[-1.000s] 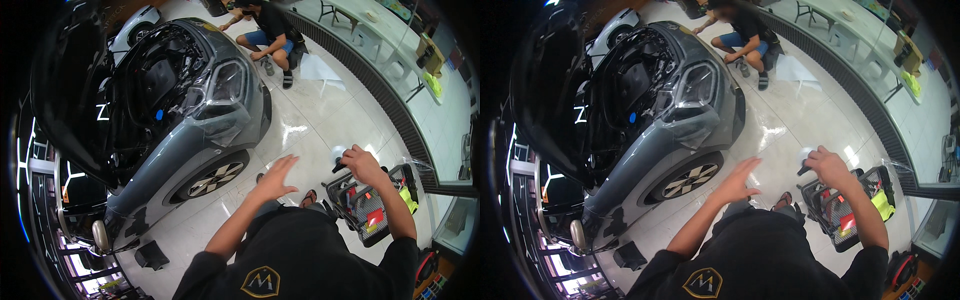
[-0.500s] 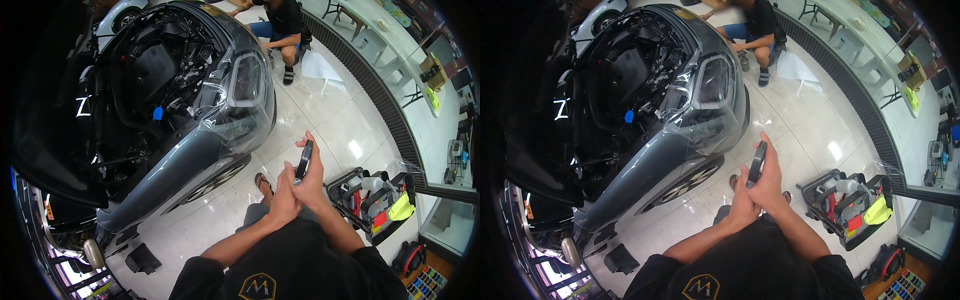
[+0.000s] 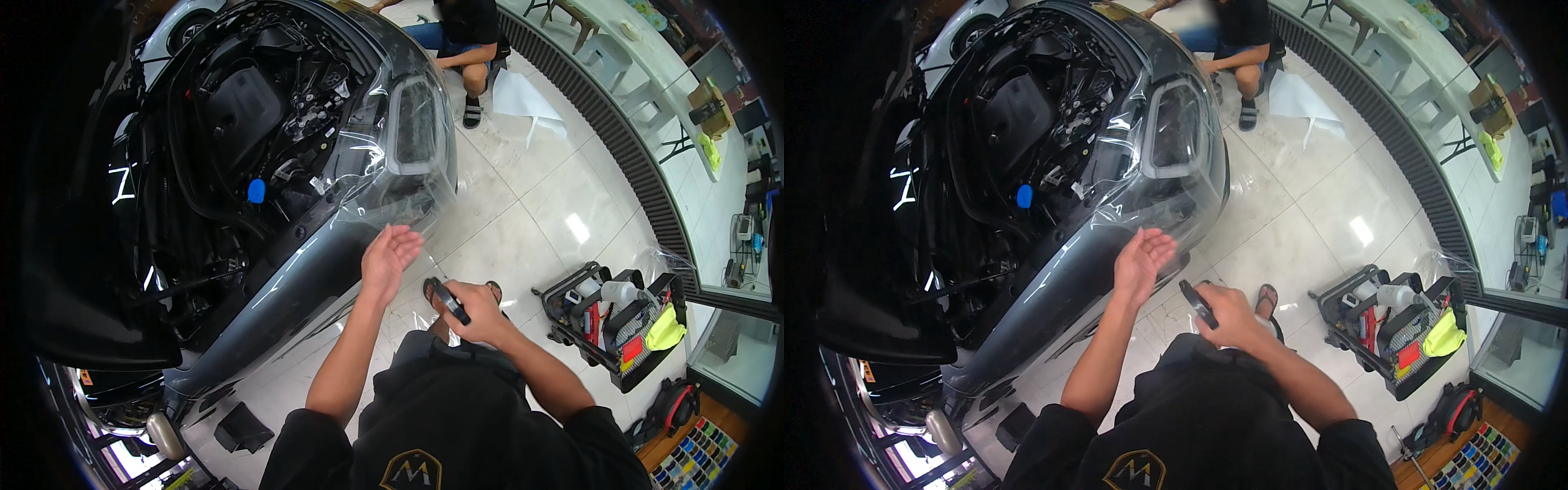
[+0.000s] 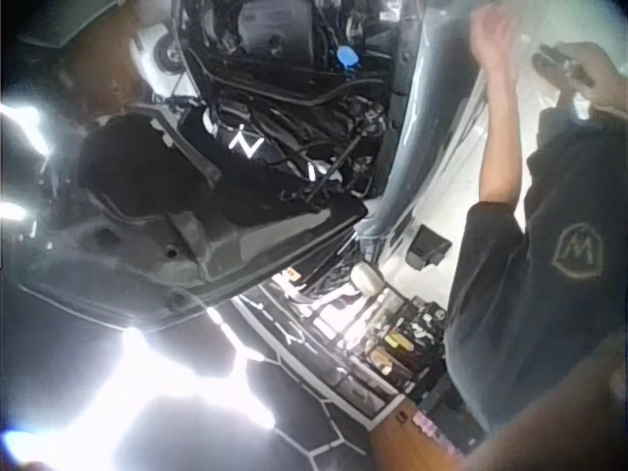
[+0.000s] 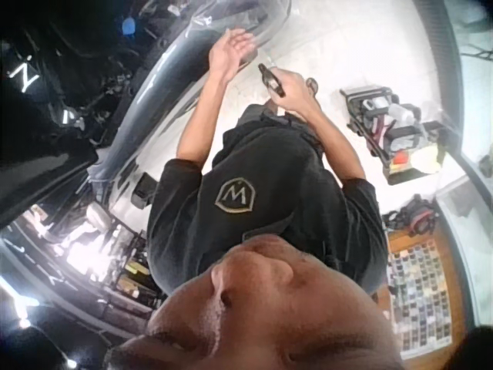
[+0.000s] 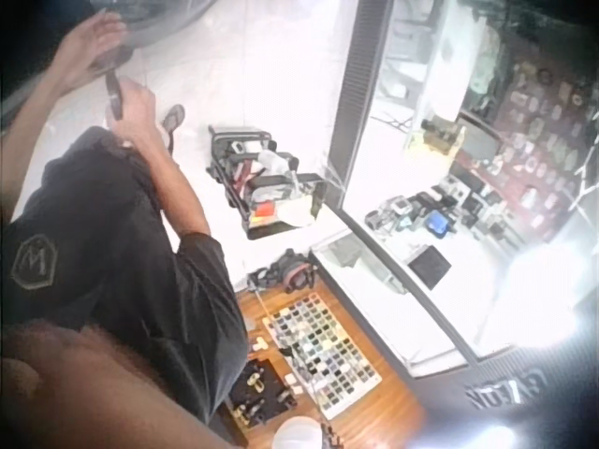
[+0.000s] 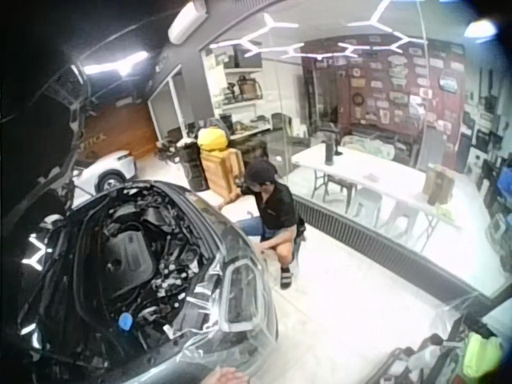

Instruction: The person applies a clear protective film to the front bumper and headlight area of a grey car. They use a red squeegee to smooth the film and a spray bottle to apply liquid, while another person assists by holding the film in place.

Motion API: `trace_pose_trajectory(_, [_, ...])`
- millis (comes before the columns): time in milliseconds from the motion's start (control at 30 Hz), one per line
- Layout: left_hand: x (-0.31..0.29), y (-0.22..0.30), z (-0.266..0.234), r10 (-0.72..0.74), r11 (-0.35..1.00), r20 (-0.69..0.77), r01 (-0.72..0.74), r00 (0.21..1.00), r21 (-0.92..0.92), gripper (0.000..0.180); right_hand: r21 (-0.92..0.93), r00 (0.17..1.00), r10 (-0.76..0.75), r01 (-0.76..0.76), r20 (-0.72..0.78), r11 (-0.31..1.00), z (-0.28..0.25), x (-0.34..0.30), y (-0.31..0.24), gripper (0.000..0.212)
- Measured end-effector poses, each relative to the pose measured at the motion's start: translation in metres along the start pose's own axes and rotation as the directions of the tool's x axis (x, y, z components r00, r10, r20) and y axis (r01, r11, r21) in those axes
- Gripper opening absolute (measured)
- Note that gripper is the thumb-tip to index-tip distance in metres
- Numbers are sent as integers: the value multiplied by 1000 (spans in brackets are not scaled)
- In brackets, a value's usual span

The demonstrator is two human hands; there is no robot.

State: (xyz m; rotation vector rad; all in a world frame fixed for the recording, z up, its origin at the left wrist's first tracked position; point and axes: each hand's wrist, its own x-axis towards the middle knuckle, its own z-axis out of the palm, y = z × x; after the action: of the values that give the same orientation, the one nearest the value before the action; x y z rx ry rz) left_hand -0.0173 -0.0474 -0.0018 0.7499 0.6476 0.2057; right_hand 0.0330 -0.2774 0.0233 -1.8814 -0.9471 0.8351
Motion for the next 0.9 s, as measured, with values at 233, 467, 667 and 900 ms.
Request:
trace_pose_trajectory(233, [-10, 34, -15, 205, 879, -29, -171, 978, 446, 33, 265, 929, -150, 247, -338, 932, 38, 28, 4, 30])
trace_pose_trajectory(467, [23, 149, -21, 633, -368, 38, 258, 773, 894, 25, 283, 889, -128, 272, -440, 920, 16, 60, 10, 61])
trace_pose_trajectory(667, [21, 169, 23, 411, 150, 24, -93, 911, 984, 15, 118, 819, -313, 415, -481, 902, 9, 26, 16, 77])
trace_pose_trajectory(900, [11, 138, 157, 130, 82, 304, -316, 944, 945, 32, -177, 652, -702, 684, -286, 708, 28, 6, -25, 72])
